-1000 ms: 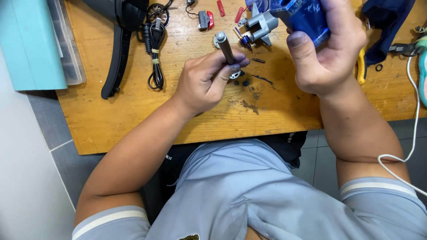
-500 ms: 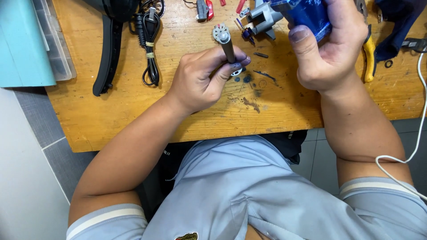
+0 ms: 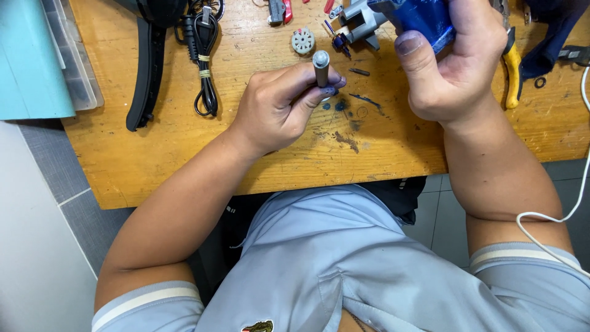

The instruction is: The person disassembles a small motor, uses pliers to remove a component, applies blue grease to the shaft, and reassembles the motor housing. They then handle a red switch component and a metal rod, placing parts on the workbench.

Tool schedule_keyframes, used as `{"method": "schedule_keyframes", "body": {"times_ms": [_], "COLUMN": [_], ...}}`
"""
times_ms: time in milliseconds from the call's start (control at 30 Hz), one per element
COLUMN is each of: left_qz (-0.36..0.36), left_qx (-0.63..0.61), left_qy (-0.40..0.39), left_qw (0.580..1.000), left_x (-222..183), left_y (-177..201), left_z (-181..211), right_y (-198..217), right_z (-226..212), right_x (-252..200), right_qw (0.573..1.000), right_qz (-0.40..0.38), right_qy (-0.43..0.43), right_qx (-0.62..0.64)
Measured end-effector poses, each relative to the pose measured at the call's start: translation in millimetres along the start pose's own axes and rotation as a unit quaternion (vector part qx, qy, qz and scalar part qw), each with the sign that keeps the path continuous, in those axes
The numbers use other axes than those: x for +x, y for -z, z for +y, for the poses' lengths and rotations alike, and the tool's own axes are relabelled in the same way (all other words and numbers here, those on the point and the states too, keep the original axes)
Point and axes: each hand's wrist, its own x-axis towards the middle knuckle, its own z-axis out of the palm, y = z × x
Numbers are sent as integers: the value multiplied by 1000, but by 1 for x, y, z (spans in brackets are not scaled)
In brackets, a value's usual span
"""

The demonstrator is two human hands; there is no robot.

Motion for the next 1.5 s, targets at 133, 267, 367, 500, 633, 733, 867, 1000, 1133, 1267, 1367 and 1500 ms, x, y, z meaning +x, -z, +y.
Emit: {"method": "schedule_keyframes", "body": {"times_ms": [133, 267, 367, 500, 633, 733, 867, 1000, 1133, 1267, 1367, 1500], "left_qz": [3, 4, -2, 1, 10, 11, 20, 22, 29, 12, 6, 12], "left_qx": [-2, -5, 47, 64, 99, 91, 115, 110, 116, 102, 109, 120], "left_qy": [-1, -38, -56, -60, -57, -65, -60, -67, -70, -73, -75, -68], "left_qw": [1000, 999, 997, 996, 993, 994, 991, 991, 990, 992, 991, 990], "left_x": [2, 1, -3, -5, -7, -9, -12, -10, -14, -6, -5, -8], "left_y": [-1, -3, -4, -7, -9, -11, -16, -17, -20, -14, -14, -14], "left_z": [4, -2, -5, -4, -6, -12, -19, -19, -27, -13, -15, -16], "right_y": [-1, -1, -2, 7, 36, 62, 78, 70, 86, 78, 80, 86], "right_z": [-4, -4, -6, -22, -52, -78, -70, -89, -101, -82, -111, -92], "right_x": [2, 2, 2, 4, 22, 29, 19, 46, 37, 25, 44, 29], "right_qw": [1000, 1000, 1000, 1000, 994, 988, 983, 966, 980, 971, 960, 984], "right_qz": [-2, 1, 2, 5, -15, -34, -4, -75, -73, -30, -127, -45], "right_qy": [-9, -18, -7, -19, 100, 145, 171, 233, 160, 217, 187, 147], "right_qx": [13, 9, 23, 4, -46, -33, -72, -85, -90, -96, -166, -92]}}
